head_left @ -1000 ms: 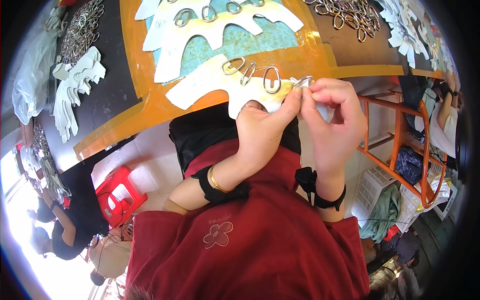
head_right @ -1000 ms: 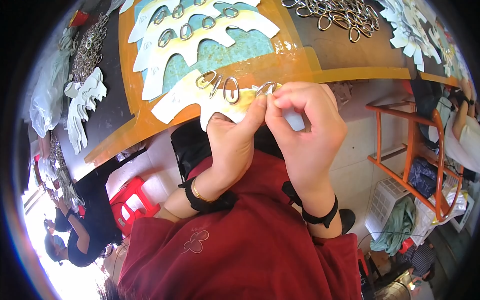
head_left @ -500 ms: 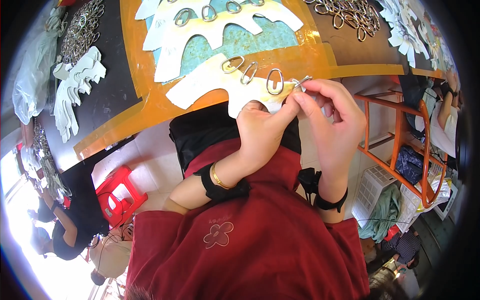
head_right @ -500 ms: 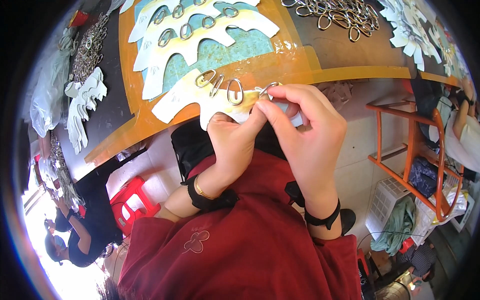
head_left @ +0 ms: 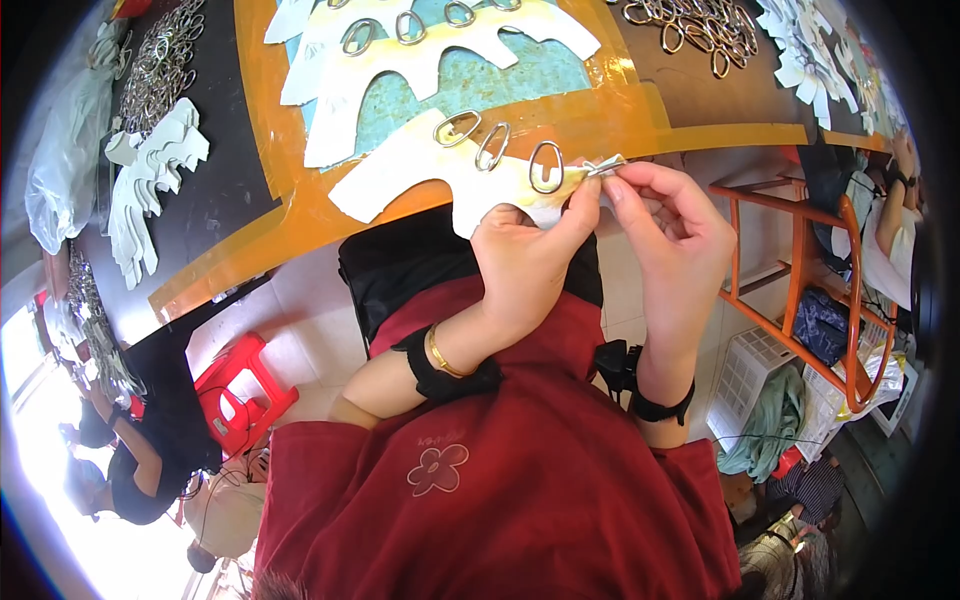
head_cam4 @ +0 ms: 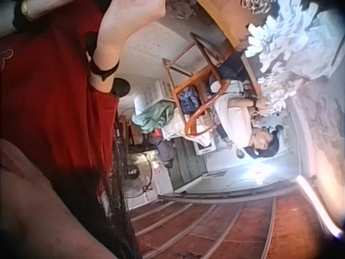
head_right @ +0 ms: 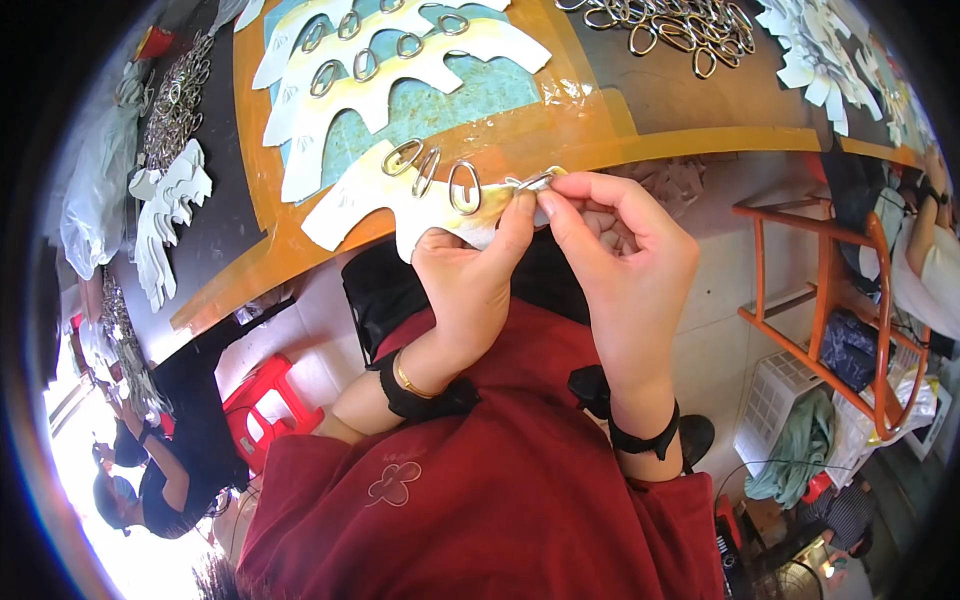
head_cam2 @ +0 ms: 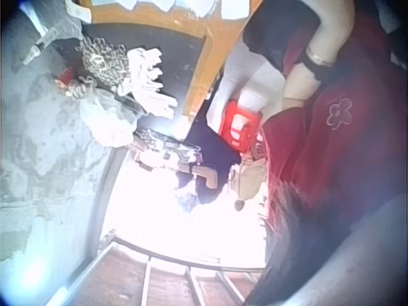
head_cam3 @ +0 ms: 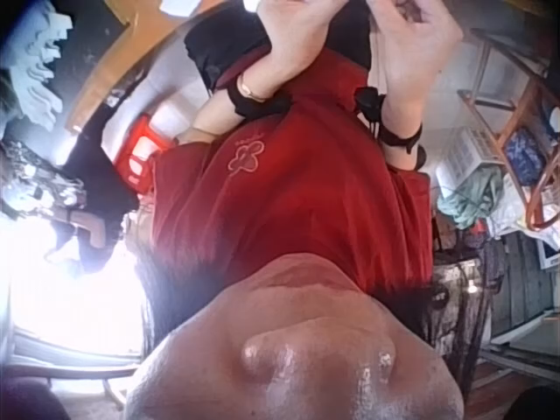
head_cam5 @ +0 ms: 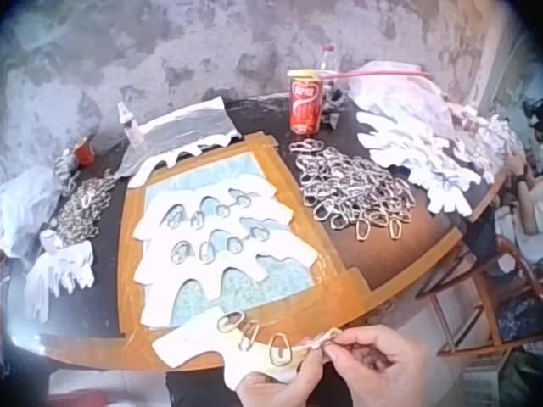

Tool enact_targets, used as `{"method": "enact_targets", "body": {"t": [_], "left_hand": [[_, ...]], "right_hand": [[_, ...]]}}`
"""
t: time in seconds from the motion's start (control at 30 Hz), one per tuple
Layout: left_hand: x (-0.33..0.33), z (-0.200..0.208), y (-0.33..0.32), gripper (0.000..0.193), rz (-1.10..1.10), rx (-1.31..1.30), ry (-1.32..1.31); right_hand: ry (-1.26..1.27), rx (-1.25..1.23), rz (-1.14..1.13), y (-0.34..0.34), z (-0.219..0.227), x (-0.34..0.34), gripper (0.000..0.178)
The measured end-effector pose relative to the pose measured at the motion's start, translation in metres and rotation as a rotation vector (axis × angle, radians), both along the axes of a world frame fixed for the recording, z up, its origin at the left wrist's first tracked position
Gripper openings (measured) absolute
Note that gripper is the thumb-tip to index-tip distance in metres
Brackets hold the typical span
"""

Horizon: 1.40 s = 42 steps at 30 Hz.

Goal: Applying adhesive to shoe upper components with a brush and attaching eyelet rings.

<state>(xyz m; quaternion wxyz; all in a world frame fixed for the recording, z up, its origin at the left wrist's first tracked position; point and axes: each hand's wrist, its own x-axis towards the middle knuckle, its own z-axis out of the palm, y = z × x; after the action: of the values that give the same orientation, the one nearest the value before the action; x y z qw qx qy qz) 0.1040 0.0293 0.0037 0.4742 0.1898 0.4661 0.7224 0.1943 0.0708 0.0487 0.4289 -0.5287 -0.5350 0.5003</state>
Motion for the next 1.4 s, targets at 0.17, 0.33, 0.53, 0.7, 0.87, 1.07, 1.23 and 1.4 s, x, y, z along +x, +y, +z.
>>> {"method": "enact_targets", "body": {"t": [0.17, 0.33, 0.53, 0.7, 0.87, 1.07, 1.23, 1.4], "left_hand": [[-0.002, -0.001, 0.0, 0.021, 0.01, 0.021, 0.054], [-0.004, 0.009, 0.006, 0.019, -0.038, -0.049, -0.011], [-0.007, 0.013, 0.004, 0.015, -0.052, -0.08, -0.054], [-0.009, 0.009, 0.003, 0.021, -0.076, -0.099, -0.027], [-0.009, 0.018, 0.006, 0.013, -0.064, -0.062, -0.114], [-0.012, 0.015, 0.002, 0.013, -0.11, -0.079, 0.006], [-0.015, 0.015, 0.002, 0.015, -0.132, -0.1, -0.022], [-0.014, 0.01, 0.001, 0.016, -0.139, -0.121, -0.014]], "right_hand": [[-0.009, -0.027, 0.022, 0.001, 0.002, 0.0, 0.011], [-0.06, -0.025, 0.088, 0.004, -0.003, 0.004, 0.008], [-0.014, -0.018, 0.055, 0.0, -0.002, -0.001, 0.009], [-0.042, -0.029, 0.107, 0.008, 0.002, 0.004, 0.009], [-0.047, -0.045, 0.116, 0.015, 0.004, 0.008, 0.009], [-0.066, -0.098, 0.317, 0.036, 0.011, 0.021, 0.009], [-0.107, -0.098, 0.438, 0.045, 0.012, 0.025, 0.013], [-0.203, -0.012, 0.485, 0.049, 0.015, 0.027, 0.014]]}}
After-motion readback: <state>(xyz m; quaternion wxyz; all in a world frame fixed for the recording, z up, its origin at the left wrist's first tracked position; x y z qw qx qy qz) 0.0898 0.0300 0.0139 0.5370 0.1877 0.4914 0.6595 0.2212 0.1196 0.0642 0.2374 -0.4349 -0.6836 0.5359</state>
